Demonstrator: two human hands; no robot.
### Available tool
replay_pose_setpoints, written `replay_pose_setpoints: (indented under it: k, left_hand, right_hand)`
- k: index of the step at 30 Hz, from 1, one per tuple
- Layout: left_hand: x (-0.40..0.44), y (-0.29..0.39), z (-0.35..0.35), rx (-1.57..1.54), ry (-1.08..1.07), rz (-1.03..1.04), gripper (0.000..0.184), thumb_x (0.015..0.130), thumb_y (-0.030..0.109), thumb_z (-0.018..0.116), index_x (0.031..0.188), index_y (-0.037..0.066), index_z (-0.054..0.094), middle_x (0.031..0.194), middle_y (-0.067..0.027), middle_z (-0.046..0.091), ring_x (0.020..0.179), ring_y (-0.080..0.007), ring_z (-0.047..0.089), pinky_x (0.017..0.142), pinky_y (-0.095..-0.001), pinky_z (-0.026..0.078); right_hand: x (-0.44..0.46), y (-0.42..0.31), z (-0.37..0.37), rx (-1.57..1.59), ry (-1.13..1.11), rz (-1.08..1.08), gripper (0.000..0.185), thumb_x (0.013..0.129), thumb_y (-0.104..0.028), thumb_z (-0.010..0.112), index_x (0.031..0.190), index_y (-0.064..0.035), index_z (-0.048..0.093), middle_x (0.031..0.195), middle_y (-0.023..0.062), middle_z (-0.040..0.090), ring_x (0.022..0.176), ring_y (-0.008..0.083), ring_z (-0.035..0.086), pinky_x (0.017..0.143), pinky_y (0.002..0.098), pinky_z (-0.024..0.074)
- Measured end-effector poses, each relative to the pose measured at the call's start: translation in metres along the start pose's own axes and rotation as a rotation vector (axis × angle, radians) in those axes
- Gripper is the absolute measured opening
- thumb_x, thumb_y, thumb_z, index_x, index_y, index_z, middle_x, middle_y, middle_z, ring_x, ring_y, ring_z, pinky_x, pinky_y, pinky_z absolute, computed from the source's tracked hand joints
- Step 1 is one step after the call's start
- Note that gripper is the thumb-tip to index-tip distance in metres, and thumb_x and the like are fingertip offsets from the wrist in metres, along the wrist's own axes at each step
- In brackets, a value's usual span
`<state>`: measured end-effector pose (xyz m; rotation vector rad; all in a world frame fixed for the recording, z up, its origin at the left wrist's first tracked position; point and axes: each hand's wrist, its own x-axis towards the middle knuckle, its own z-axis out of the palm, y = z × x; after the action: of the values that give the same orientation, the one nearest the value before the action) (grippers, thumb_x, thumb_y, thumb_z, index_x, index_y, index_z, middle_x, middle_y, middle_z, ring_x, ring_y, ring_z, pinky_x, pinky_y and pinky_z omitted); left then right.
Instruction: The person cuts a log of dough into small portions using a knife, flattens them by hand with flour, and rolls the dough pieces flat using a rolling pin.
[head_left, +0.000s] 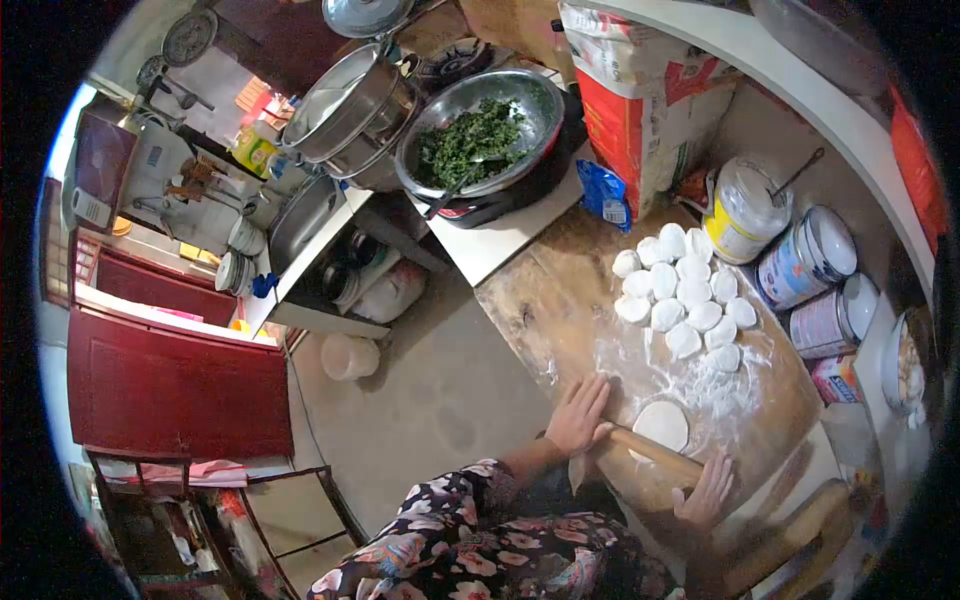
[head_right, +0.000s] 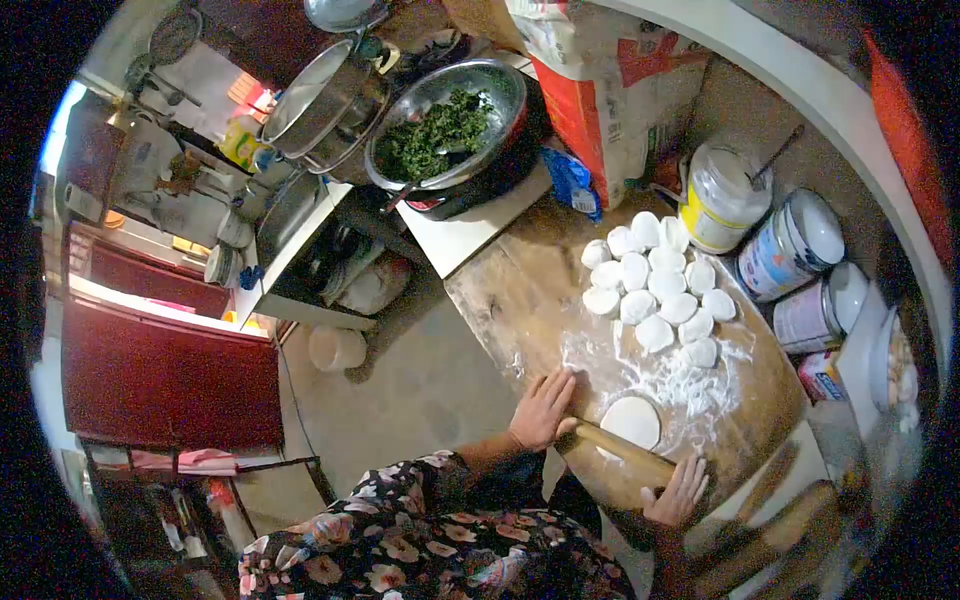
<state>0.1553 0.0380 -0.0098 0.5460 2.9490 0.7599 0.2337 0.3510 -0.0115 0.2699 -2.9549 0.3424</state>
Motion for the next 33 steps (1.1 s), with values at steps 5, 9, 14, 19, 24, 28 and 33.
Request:
replay_pose_setpoints:
  k: [5,9,14,19,24,28,33]
  left_hand:
    - [0.082,-0.015,0.0,0.342,0.144,-0.295,0.075,0.086,0.042,0.052,0.139,-0.005,0.027,0.144,-0.0246,0.028,0.133,-0.0383,0.027,0.109,-0.0531,0.019]
    - [0.103,-0.008,-0.01,0.242,0.145,-0.244,0.07,0.094,0.044,0.038,0.143,-0.002,0.019,0.149,-0.022,0.018,0.139,-0.0339,0.016,0.111,-0.0527,0.009]
    - [0.014,-0.006,-0.001,0.18,-0.009,-0.064,0.071,0.091,0.045,0.041,0.141,-0.003,0.025,0.147,-0.0219,0.024,0.137,-0.0372,0.021,0.109,-0.0559,0.013]
    - [0.061,-0.015,0.002,0.143,0.167,-0.176,0.068,0.09,0.04,0.043,0.139,-0.004,0.027,0.146,-0.0224,0.026,0.136,-0.0385,0.022,0.107,-0.0588,0.013]
    - [0.091,-0.013,-0.003,0.273,0.178,-0.225,0.067,0.091,0.038,0.043,0.139,-0.004,0.027,0.147,-0.0215,0.024,0.137,-0.0371,0.02,0.108,-0.058,0.013]
    - [-0.007,0.002,-0.005,0.19,-0.039,-0.071,0.069,0.087,0.041,0.047,0.138,-0.003,0.032,0.145,-0.0201,0.03,0.137,-0.0361,0.023,0.108,-0.0578,0.012]
    - [0.023,-0.015,0.011,0.242,0.068,-0.167,0.068,0.086,0.037,0.046,0.138,-0.003,0.031,0.145,-0.0208,0.029,0.135,-0.0373,0.025,0.106,-0.0585,0.016]
  right_hand:
    - [0.105,0.008,-0.006,0.027,-0.098,0.105,0.058,0.091,-0.033,0.049,0.136,0.0006,0.036,0.146,0.018,0.03,0.137,0.0342,0.024,0.112,0.0469,0.0162]
    - [0.092,0.026,0.024,-0.056,-0.12,0.27,0.059,0.089,-0.028,0.049,0.139,-0.0018,0.032,0.148,0.0162,0.027,0.139,0.0304,0.018,0.113,0.0479,0.0141]
    - [-0.001,0.0,-0.005,0.04,-0.136,0.09,0.071,0.091,-0.054,0.035,0.135,0.0019,0.037,0.145,0.0191,0.031,0.137,0.0365,0.023,0.109,0.0539,0.016]
    - [0.078,0.023,0.006,-0.05,-0.114,0.005,0.067,0.087,-0.046,0.049,0.133,0.0027,0.04,0.144,0.0188,0.033,0.135,0.0373,0.026,0.11,0.0512,0.0175]
    - [0.102,0.035,0.027,0.029,-0.084,0.126,0.069,0.084,-0.041,0.056,0.135,0.002,0.037,0.143,0.0197,0.033,0.134,0.0373,0.026,0.11,0.0505,0.0182]
    - [0.019,0.016,-0.005,0.067,-0.19,0.009,0.07,0.084,-0.045,0.055,0.134,0.0014,0.038,0.143,0.0194,0.033,0.134,0.0371,0.026,0.109,0.0504,0.0188]
    - [0.056,0.022,0.001,-0.021,-0.121,-0.07,0.072,0.085,-0.052,0.049,0.133,0.0009,0.04,0.142,0.0194,0.034,0.134,0.0376,0.027,0.109,0.0514,0.0185]
